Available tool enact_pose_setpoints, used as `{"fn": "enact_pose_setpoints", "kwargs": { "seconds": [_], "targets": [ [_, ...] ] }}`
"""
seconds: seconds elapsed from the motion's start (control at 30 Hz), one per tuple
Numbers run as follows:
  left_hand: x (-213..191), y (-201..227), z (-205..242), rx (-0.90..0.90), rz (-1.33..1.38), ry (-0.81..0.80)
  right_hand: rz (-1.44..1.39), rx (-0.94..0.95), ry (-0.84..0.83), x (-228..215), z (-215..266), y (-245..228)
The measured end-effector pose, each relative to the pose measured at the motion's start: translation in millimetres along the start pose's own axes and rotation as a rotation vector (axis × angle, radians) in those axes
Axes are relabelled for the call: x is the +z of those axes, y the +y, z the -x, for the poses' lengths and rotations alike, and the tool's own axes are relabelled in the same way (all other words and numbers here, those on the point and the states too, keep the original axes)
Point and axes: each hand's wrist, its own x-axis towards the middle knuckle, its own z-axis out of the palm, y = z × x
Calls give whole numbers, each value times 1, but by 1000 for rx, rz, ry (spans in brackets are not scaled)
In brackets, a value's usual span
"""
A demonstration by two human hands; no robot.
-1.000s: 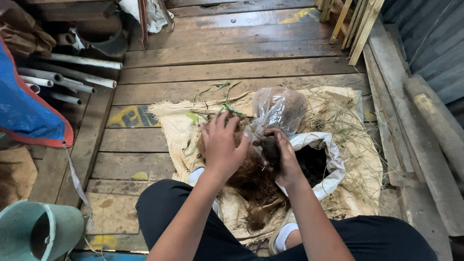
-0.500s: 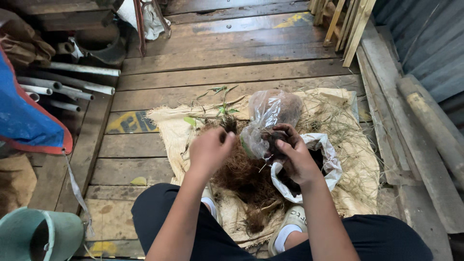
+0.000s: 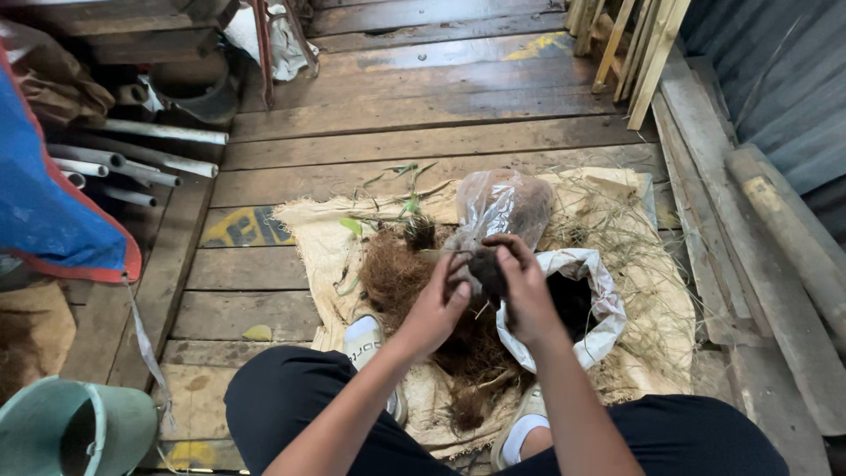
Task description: The person sits on a wooden floor and repeatedly packs soil around small plant seedlings by hand. They scoop soil from a white sack, wrap it around the root ball of each seedling, and place the wrapped seedling into a clear plastic bag.
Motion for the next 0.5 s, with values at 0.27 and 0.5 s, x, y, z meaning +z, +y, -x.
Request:
{"fn": "enact_pose_setpoints", "kwargs": {
  "seconds": [0.27, 0.5],
  "targets": [
    [41, -2, -9, 344, 774, 367, 384, -559, 95, 50, 27, 41],
    [60, 12, -3, 102, 1280, 353, 613, -958, 246, 42, 36, 18]
  ]
}}
